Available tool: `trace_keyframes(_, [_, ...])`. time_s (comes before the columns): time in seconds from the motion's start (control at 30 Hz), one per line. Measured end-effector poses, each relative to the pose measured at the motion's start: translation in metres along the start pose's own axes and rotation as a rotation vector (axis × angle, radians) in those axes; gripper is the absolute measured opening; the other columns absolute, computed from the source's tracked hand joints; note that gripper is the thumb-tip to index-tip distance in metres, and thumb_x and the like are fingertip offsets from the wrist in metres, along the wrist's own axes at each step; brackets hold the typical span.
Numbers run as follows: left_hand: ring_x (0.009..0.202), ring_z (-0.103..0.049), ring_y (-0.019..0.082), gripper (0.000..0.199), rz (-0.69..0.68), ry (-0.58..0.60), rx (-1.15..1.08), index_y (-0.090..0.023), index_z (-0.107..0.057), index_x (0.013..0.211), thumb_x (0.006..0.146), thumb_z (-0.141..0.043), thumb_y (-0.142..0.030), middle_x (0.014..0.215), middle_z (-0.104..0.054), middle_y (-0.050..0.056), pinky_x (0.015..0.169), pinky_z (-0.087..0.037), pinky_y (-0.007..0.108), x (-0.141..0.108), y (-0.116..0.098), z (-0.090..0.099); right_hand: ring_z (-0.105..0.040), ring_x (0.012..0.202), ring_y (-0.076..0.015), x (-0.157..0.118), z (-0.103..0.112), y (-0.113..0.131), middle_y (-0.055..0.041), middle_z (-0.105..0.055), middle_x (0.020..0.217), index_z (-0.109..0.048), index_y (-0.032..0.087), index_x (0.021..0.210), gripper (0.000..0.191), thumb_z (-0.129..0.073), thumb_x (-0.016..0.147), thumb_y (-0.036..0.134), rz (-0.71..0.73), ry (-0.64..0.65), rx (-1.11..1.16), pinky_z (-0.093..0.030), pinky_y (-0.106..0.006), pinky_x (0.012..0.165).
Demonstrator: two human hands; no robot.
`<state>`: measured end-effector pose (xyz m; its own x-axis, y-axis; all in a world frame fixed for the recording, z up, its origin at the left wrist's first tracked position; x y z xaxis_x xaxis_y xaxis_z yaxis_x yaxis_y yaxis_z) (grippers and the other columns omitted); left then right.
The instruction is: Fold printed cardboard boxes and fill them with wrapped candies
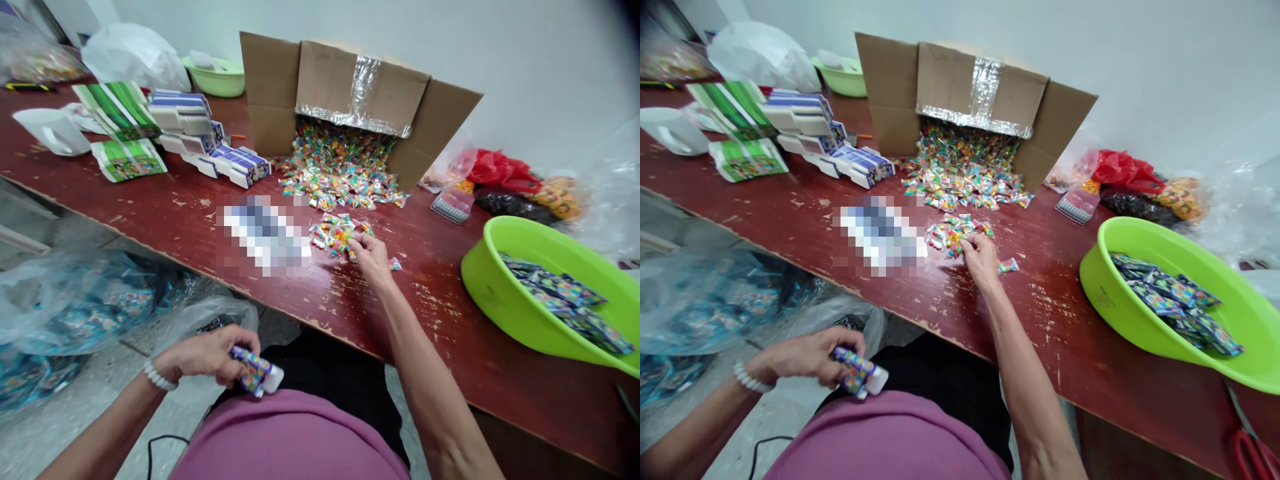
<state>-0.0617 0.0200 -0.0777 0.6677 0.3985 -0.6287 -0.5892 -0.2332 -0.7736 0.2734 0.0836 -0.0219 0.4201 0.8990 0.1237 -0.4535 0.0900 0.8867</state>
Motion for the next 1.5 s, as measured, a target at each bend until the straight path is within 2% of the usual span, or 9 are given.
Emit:
trace_keyframes(0.2, [0.067,-0.07,0.017,0.038,-0.232,-0.234,-0.525,-0.021,-0.047,0.093,0.076,-0.077,-0.037,0.087,-0.066,-0.001,0.057,-0.051,0.024,0.015,-0.031,0.003,-0.058,0.066,-0.0146,-0.075,-0.011,0.013,-0.0021,-0.072,0.082,-0.074,0.017,0.095,0.029,-0.071,0.079,0.042,-0.124,0.296,0.412,-0.044,-0.026,0.064])
trace_keyframes(0.3, [0.074,-0.072,0.021,0.043,-0.268,-0.195,-0.557,-0.021,-0.044,0.095,0.075,-0.079,-0.036,0.093,-0.067,0.002,0.06,-0.054,0.027,0.017,-0.045,-0.013,-0.064,0.076,-0.0176,-0.105,-0.014,0.024,-0.0032,-0.074,0.089,-0.073,0.019,0.094,0.019,-0.067,0.084,0.034,-0.047,0.396,0.29,-0.047,-0.029,0.071])
trace_keyframes(0.43, [0.077,-0.072,0.02,0.039,-0.298,-0.115,-0.468,-0.02,-0.045,0.095,0.079,-0.076,-0.037,0.099,-0.067,0.005,0.062,-0.052,0.025,0.018,-0.055,-0.033,-0.066,0.081,-0.019,-0.124,-0.015,0.046,-0.0043,-0.075,0.09,-0.073,0.02,0.096,0.016,-0.059,0.088,0.018,0.22,0.469,-0.031,-0.048,-0.031,0.076])
trace_keyframes(0.57, [0.079,-0.071,0.017,0.036,-0.294,-0.008,-0.416,-0.02,-0.048,0.1,0.083,-0.073,-0.039,0.1,-0.065,0.003,0.062,-0.047,0.021,0.021,-0.055,-0.052,-0.065,0.083,-0.022,-0.135,-0.017,0.067,-0.0083,-0.073,0.089,-0.073,0.017,0.094,0.017,-0.057,0.089,0.012,0.443,0.401,-0.307,-0.046,-0.033,0.077])
trace_keyframes(0.73, [0.071,-0.068,0.015,0.046,-0.348,0.124,-0.468,-0.02,-0.05,0.117,0.081,-0.074,-0.037,0.1,-0.065,0.004,0.065,-0.049,0.025,0.029,-0.061,-0.074,-0.065,0.075,-0.018,-0.142,-0.027,0.071,-0.0044,-0.074,0.083,-0.072,0.018,0.093,0.011,-0.062,0.089,0.014,0.385,0.447,-0.287,-0.044,-0.027,0.069])
trace_keyframes(0.9, [0.064,-0.06,0.012,0.04,-0.414,-0.008,-0.499,-0.02,-0.051,0.112,0.079,-0.071,-0.033,0.089,-0.061,0.001,0.06,-0.047,0.024,0.03,-0.067,-0.074,-0.065,0.076,-0.0149,-0.143,-0.029,0.07,-0.0011,-0.074,0.083,-0.073,0.021,0.093,0.014,-0.059,0.095,0.019,0.385,0.604,-0.187,-0.043,-0.024,0.069])
trace_keyframes(1.07, [0.065,-0.05,0.01,0.031,-0.351,-0.111,-0.327,-0.018,-0.058,0.108,0.079,-0.065,-0.024,0.083,-0.056,-0.001,0.058,-0.042,0.02,0.026,-0.066,-0.073,-0.062,0.078,-0.0179,-0.143,-0.028,0.072,-0.0035,-0.073,0.084,-0.073,0.02,0.088,0.015,-0.059,0.094,0.017,0.488,0.648,-0.403,-0.039,-0.027,0.071])
trace_keyframes(1.33, [0.069,-0.05,0.012,0.043,-0.331,-0.09,-0.271,-0.018,-0.057,0.121,0.081,-0.066,-0.03,0.088,-0.059,0.001,0.061,-0.043,0.022,0.022,-0.064,-0.071,-0.059,0.084,-0.0234,-0.158,-0.029,0.081,-0.0086,-0.07,0.085,-0.067,0.019,0.082,0.018,-0.056,0.096,0.02,0.635,0.496,-0.712,-0.036,-0.034,0.072])
trace_keyframes(1.5, [0.07,-0.051,0.012,0.052,-0.359,-0.125,-0.217,-0.025,-0.048,0.134,0.085,-0.062,-0.028,0.094,-0.058,0.001,0.061,-0.044,0.022,0.024,-0.062,-0.073,-0.063,0.078,-0.0195,-0.16,-0.033,0.075,-0.005,-0.073,0.086,-0.07,0.02,0.091,0.01,-0.061,0.095,0.023,0.529,0.508,-0.52,-0.039,-0.03,0.071])
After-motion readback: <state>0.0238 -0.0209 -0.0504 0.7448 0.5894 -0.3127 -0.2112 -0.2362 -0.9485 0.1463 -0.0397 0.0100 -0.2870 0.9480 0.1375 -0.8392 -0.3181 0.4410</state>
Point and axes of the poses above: each hand's wrist, its own x-axis towards the middle knuckle, its own z-axis out of the back of the hand, y = z × x, the point moved 6 cm from there along x, towards the middle knuckle
